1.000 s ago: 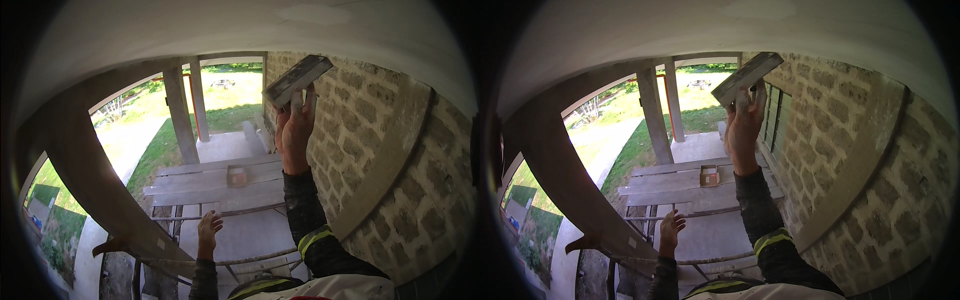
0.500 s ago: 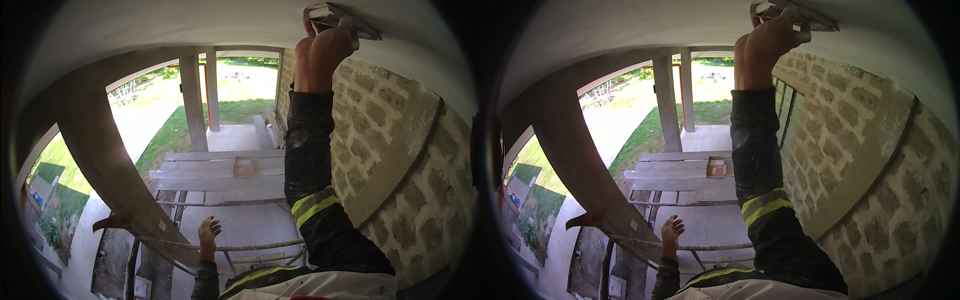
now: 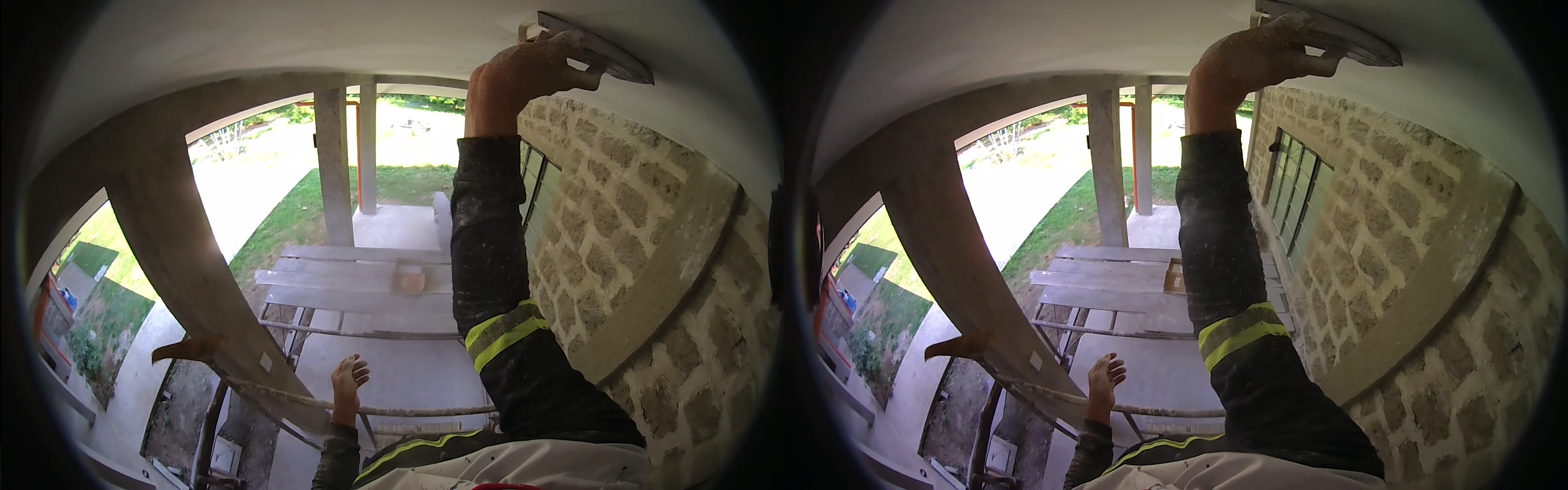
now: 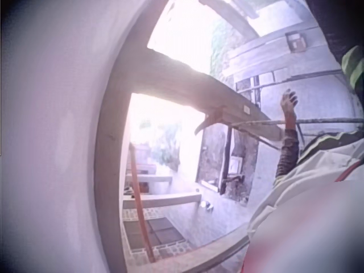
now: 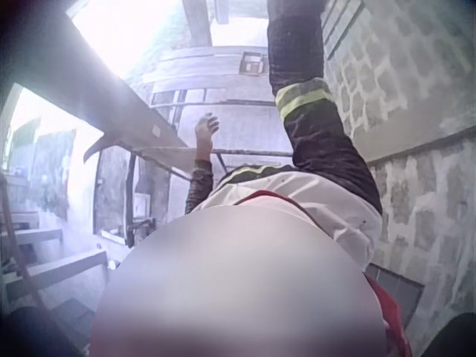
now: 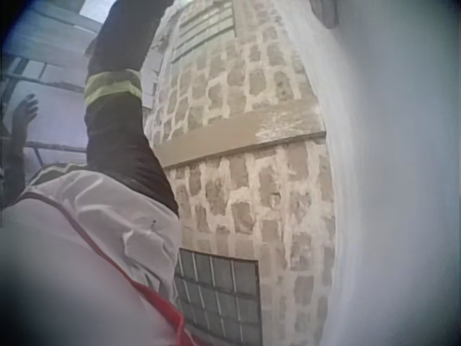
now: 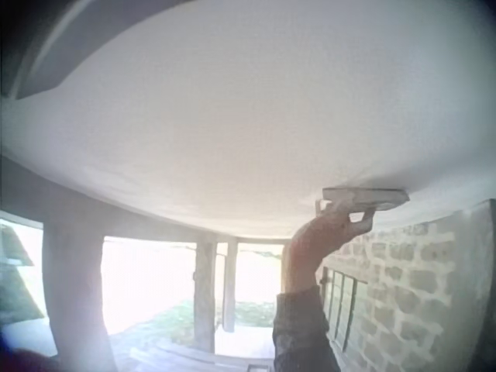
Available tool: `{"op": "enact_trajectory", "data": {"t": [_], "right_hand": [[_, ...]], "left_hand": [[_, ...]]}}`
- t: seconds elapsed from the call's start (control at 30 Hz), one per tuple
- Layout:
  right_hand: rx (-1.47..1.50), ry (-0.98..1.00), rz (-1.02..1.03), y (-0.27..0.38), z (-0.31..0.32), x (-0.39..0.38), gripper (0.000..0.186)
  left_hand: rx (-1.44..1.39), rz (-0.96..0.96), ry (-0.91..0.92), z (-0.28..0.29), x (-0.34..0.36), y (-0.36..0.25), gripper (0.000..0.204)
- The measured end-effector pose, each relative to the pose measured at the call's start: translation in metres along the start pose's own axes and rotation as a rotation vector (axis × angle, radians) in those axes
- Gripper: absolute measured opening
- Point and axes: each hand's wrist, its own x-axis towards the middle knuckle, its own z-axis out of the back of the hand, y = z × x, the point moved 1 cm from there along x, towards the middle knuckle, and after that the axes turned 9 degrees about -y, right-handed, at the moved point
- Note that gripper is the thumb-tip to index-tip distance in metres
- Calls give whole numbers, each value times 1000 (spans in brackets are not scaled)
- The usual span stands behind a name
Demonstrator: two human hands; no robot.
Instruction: The person uses a hand trowel to smooth a white plastered ceiling surface. They repeatedly glide the trowel across the ceiling in overlapping strokes, moving along the length of the ceiling while standing on scaffolding.
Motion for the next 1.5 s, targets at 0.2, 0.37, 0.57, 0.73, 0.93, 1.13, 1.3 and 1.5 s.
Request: {"op": "enact_trajectory", "data": {"t": [0.2, 0.37, 0.57, 0.73, 0.93, 1.13, 1.3, 1.5], "right_hand": [[393, 45, -703, 16, 5, 3, 53], [299, 6, -87, 23, -5, -2, 58], [437, 67, -824, 21, -9, -12, 56], [353, 124, -256, 69, 2, 8, 52], [469, 21, -963, 39, -17, -29, 48], [524, 310, -658, 43, -12, -19, 48], [323, 68, -926, 65, -8, -8, 44], [328, 30, -638, 61, 2, 16, 42]], "left_hand": [[31, -14, -7, 0, -6, 12, 39], [18, 4, -11, 12, -17, 14, 35], [48, -45, -4, 44, -44, 2, 35], [89, -24, 27, 58, -72, -2, 35], [101, -83, 90, 66, -96, -6, 35], [92, -72, 100, 77, -108, -6, 35], [85, -92, 58, 89, -110, -3, 34], [126, -51, 100, 86, -110, 6, 34]]}}
